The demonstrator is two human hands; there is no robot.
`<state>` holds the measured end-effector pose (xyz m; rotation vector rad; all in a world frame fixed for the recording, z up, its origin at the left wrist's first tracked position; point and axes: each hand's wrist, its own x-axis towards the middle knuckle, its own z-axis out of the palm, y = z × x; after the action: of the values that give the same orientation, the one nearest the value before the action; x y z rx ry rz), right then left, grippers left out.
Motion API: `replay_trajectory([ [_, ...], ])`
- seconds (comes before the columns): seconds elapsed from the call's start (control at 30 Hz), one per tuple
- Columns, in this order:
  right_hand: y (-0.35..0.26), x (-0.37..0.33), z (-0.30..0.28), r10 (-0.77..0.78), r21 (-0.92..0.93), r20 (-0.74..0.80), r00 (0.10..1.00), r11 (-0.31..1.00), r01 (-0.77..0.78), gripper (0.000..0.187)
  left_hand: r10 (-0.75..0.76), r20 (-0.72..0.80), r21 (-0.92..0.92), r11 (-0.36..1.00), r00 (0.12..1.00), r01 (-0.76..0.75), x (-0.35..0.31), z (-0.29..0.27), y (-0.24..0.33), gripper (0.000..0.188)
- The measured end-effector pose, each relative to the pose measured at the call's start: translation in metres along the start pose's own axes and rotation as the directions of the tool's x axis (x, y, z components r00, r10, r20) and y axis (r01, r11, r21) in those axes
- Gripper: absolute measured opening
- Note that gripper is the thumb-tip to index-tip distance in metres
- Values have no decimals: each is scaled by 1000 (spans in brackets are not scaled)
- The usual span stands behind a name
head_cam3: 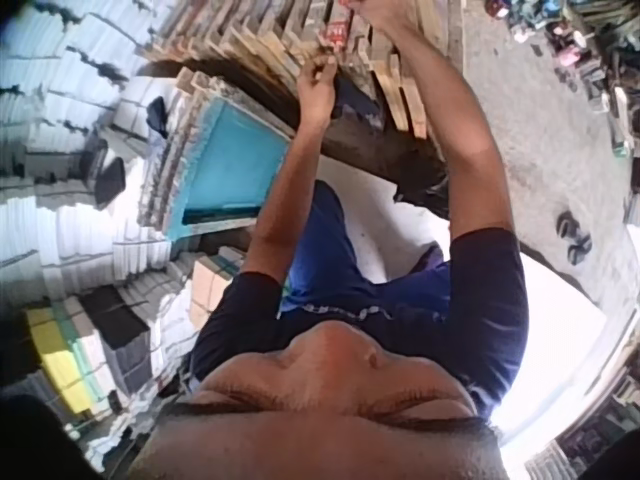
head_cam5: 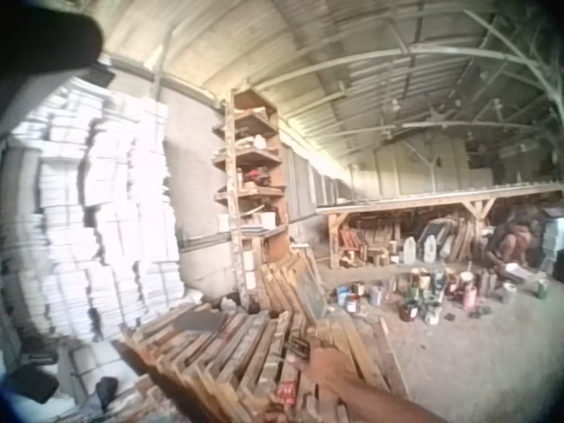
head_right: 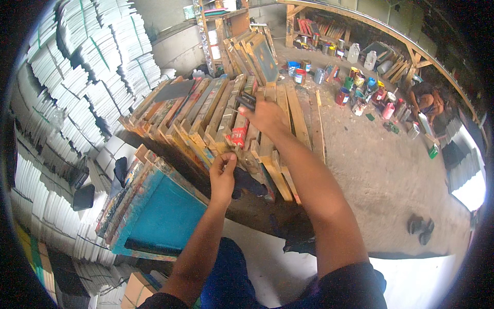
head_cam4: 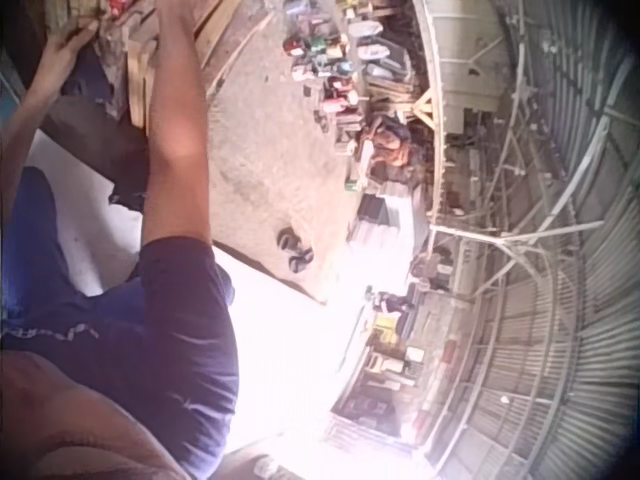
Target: The person sits on the floor and uses a small tool to scrape and clean the edges of a teal-colored screen printing frame. They repeatedly wipe the surface and edges, then lift and inspect the frame before placing it on a stack of other frames.
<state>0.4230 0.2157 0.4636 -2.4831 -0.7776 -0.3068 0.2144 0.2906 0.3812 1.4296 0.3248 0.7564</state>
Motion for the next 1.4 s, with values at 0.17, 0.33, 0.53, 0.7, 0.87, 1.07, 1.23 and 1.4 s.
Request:
replay_trajectory([
  [0.17,-7,-6,10,-27,-210,6,1000,977,28,86,-6,-14,-4,1000,1000,6,-12,-6,-8,24],
  [0.33,-4,-44,-15,-152,-142,-214,965,982,123,63,-162,-29,-122,980,986,158,-29,-13,-40,20],
  [0.53,14,-171,-5,-403,-122,-508,761,909,399,23,-379,-126,233,887,917,398,-81,-30,-101,35],
  [0.7,56,-299,96,-359,140,-144,922,915,378,19,-556,-127,222,791,821,570,-150,-54,-171,19],
  [0.87,111,-386,200,314,-102,474,823,948,-303,39,-682,-55,329,677,729,658,-195,-62,-213,19],
  [1.07,124,-399,264,538,-222,450,713,841,-494,35,-724,2,271,665,690,696,-202,-65,-224,18],
  [1.23,124,-388,252,566,-223,502,654,815,-534,29,-784,-16,-11,620,620,784,-197,-61,-227,16],
  [1.4,124,-394,222,359,-101,467,808,929,-355,25,-817,22,94,575,576,813,-198,-58,-228,17],
])
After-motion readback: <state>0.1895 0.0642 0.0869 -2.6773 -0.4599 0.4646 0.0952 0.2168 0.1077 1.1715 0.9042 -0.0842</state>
